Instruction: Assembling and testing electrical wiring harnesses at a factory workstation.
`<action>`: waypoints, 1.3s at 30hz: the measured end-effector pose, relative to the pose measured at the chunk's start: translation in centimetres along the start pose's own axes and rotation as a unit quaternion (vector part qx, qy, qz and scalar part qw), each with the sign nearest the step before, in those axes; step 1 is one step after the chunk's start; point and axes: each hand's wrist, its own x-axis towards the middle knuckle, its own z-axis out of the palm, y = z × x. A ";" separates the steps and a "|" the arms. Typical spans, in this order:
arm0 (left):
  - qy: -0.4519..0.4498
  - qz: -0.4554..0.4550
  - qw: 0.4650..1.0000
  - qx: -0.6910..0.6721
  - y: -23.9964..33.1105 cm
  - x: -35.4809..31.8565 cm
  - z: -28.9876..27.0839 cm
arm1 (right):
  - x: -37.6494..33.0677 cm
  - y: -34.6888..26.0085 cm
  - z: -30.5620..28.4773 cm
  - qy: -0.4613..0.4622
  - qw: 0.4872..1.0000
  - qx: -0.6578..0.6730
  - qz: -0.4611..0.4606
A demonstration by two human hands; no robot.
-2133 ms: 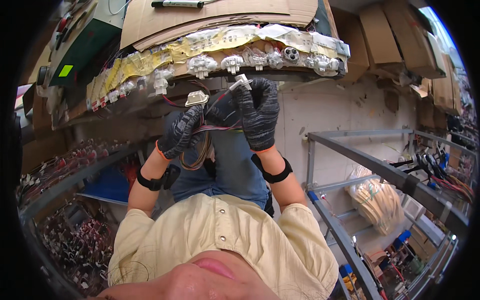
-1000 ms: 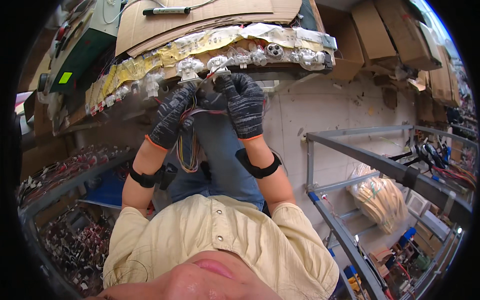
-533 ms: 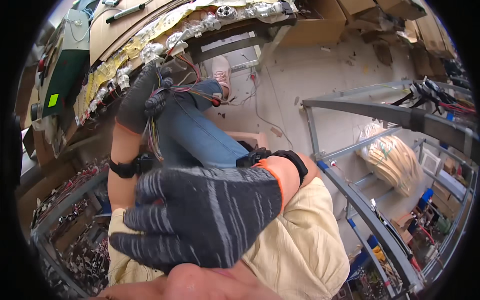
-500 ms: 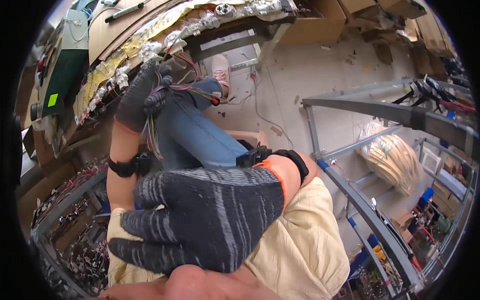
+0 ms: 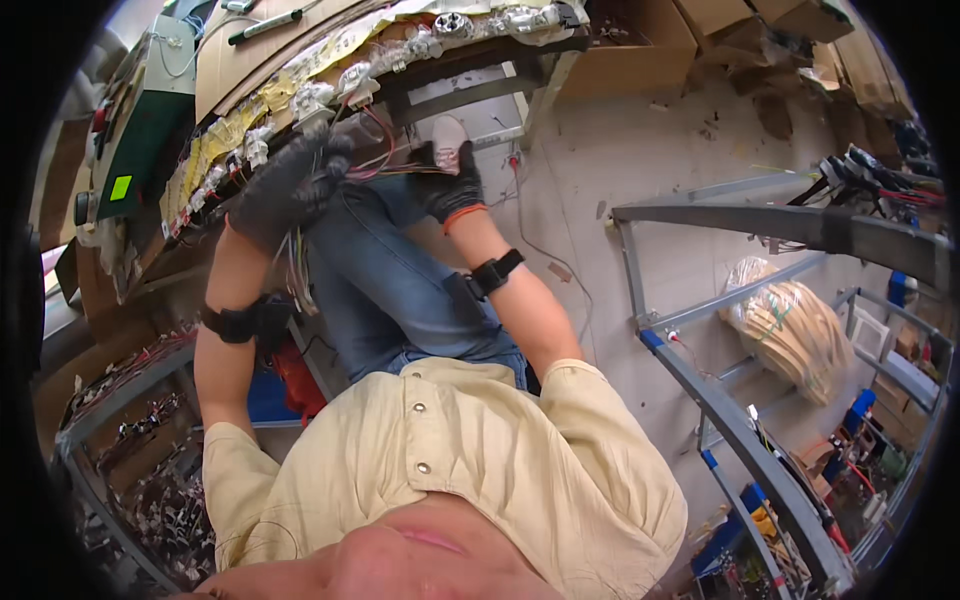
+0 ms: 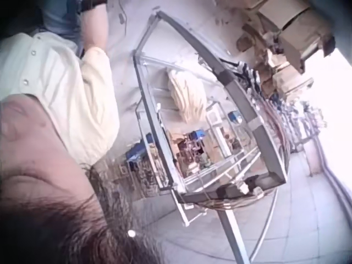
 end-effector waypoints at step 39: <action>0.158 0.167 0.712 0.663 -6.8 7.2 4.2 | -3.2 3.7 12.9 -0.046 0.522 -0.765 -0.375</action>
